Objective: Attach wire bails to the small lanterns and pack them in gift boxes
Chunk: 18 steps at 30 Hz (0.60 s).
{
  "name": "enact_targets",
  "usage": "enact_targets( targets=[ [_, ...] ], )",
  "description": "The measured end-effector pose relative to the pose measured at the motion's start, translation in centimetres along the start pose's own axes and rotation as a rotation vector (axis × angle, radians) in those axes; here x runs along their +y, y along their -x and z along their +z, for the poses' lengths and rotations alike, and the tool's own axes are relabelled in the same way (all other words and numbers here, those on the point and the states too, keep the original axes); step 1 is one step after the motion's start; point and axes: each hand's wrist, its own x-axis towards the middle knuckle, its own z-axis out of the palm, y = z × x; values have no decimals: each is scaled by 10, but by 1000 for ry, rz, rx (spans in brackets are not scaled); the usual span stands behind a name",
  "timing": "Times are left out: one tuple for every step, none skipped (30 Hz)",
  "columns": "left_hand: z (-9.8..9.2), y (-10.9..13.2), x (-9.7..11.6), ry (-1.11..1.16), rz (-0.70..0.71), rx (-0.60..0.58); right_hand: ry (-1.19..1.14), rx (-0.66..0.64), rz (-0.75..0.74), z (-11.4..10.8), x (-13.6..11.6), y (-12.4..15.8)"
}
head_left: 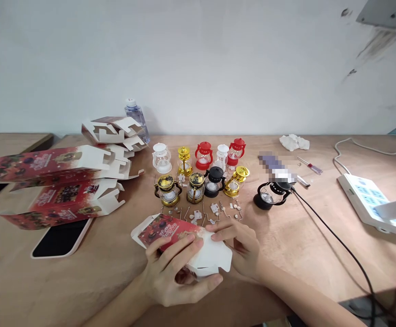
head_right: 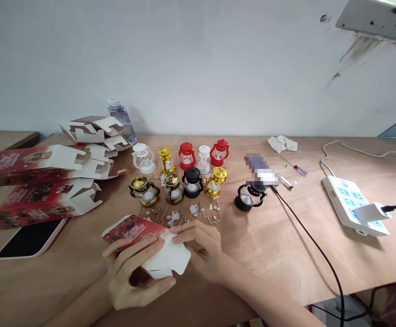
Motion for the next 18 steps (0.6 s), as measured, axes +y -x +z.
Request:
enact_targets(
  targets=[
    [1,-3,1,13,-4,27,-16,7,18,0,0,0],
    [1,-6,1,15,-12,32,-34,14,28,0,0,0],
    [0,-8,1,10,-3,31,-52,16,37,0,0,0],
    [0,-9,1,-4,13,20,-71,13,49,0,0,0],
    [-2,-10,0,-24,36,4,-87,4,65,-1,0,0],
    [-3,-10,-2,-51,61,-8,-103,-10,80,-2,0,0],
    [-4,-10,-4,-83,93,-15,-119,-21,105,-3,-1,0],
    [-6,-9,-5,-113,123,-11,-136,-31,141,-4,-1,0],
    [-7,-7,-7,-137,142,6,-156,-33,183,-4,-2,0],
    [-7,-5,-7,-152,156,39,-180,-22,231,-5,-2,1],
    [-6,-3,-7,-165,169,61,-209,-1,285,-5,-2,1],
    [-5,0,-5,-175,171,86,-240,23,340,-4,-2,1],
    [-4,3,-2,-183,160,124,-273,39,390,-4,-3,2],
    [-3,6,2,-196,141,151,-307,43,431,-3,-3,2],
    [-1,9,6,-206,95,211,-339,35,470,-2,-4,2],
    [-1,12,9,-213,47,252,-365,17,503,-1,-5,2],
    [-1,14,12,-217,16,253,-384,-2,533,-1,-5,2],
    [-2,16,13,-211,21,238,-396,-13,558,0,-6,2]
  ],
)
